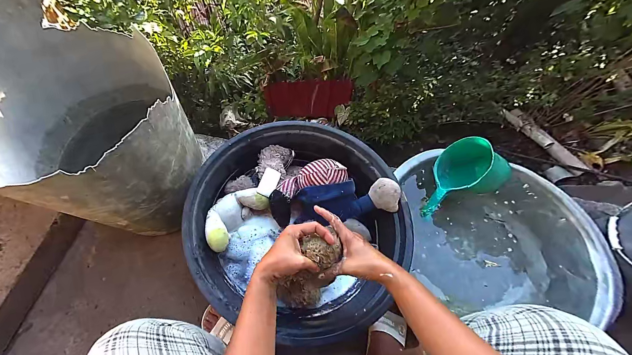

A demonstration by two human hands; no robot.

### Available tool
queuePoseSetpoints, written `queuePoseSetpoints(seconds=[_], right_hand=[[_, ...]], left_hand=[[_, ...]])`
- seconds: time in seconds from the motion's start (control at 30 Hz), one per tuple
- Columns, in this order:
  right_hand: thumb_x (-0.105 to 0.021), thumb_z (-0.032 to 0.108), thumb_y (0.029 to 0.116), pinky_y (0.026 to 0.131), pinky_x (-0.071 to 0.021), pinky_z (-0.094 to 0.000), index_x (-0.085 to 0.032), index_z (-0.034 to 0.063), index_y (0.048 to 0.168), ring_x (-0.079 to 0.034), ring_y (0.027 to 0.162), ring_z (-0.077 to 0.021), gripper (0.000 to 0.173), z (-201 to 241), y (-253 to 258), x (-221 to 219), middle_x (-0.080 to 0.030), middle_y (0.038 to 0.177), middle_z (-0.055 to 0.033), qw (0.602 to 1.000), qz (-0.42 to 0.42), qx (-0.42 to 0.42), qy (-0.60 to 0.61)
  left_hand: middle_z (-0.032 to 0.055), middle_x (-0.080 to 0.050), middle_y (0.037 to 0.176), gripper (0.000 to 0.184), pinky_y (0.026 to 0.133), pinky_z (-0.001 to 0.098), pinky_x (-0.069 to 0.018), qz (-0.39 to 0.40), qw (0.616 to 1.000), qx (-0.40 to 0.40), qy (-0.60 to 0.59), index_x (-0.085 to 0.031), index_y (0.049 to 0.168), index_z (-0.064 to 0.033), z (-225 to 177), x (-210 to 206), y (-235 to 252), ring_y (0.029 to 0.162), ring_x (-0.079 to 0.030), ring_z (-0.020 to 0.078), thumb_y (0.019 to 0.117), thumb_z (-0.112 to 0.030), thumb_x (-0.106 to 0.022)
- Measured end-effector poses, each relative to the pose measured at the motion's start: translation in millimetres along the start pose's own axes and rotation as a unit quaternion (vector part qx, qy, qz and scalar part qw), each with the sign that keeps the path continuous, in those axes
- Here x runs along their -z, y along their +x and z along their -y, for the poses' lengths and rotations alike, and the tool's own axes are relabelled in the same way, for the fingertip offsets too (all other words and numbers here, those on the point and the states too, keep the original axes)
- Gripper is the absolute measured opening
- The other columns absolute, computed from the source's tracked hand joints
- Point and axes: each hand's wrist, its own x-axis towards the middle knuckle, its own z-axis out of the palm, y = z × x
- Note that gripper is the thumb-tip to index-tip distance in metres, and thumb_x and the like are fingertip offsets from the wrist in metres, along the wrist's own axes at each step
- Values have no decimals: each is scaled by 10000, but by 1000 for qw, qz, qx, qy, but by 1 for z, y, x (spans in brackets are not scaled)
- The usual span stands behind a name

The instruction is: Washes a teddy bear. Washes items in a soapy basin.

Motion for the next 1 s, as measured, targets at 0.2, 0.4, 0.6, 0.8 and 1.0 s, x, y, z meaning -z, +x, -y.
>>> queuePoseSetpoints(seconds=[0.2, 0.4, 0.6, 0.8, 1.0], right_hand=[[-921, 204, 649, 1024, -493, -550, -441, 112, 1524, -633, 1184, -339, 1002, 23, -2, 17, -651, 1265, -225, 989, -117, -79, -37], [-761, 25, 864, 737, -623, -372, -597, -25, 1210, -724, 849, -201, 386, 13, -14, 22, -718, 1002, -138, 880, -306, -228, 284], [-617, 86, 984, 732, -607, -395, -566, 7, 1223, -703, 860, -221, 257, 33, -17, 17, -689, 993, -141, 808, -334, -230, 428], [-521, 124, 1022, 723, -614, -371, -566, 43, 1190, -709, 861, -185, 191, 45, -29, 6, -698, 979, -103, 785, -330, -174, 494], [-735, -42, 759, 731, -630, -330, -600, -32, 1128, -723, 824, -162, 393, 13, -25, -15, -725, 936, -102, 889, -269, -144, 342]], left_hand=[[121, -677, 1286, 411, 1014, 415, -543, -118, 990, -58, -56, -667, 1165, -4, -2, 5, 7, 1203, -637, 203, 756, 20, -699], [144, -679, 1216, 328, 905, 400, -542, -382, 917, 94, -60, -575, 1320, 5, 31, 43, -2, 1074, -656, 219, 992, 14, -582], [170, -665, 1213, 321, 871, 446, -524, -398, 859, 300, -115, -567, 1346, -3, 83, 13, 10, 1054, -643, 250, 1074, -172, -542], [237, -613, 1315, 545, 987, 547, -495, -386, 874, 289, -50, -467, 1472, -11, 87, -8, 26, 1199, -601, 345, 1043, -311, -617], [149, -635, 1347, 620, 1046, 429, -496, -215, 975, 52, 5, -472, 1487, -21, 34, 7, 27, 1225, -610, 238, 958, -300, -639]])
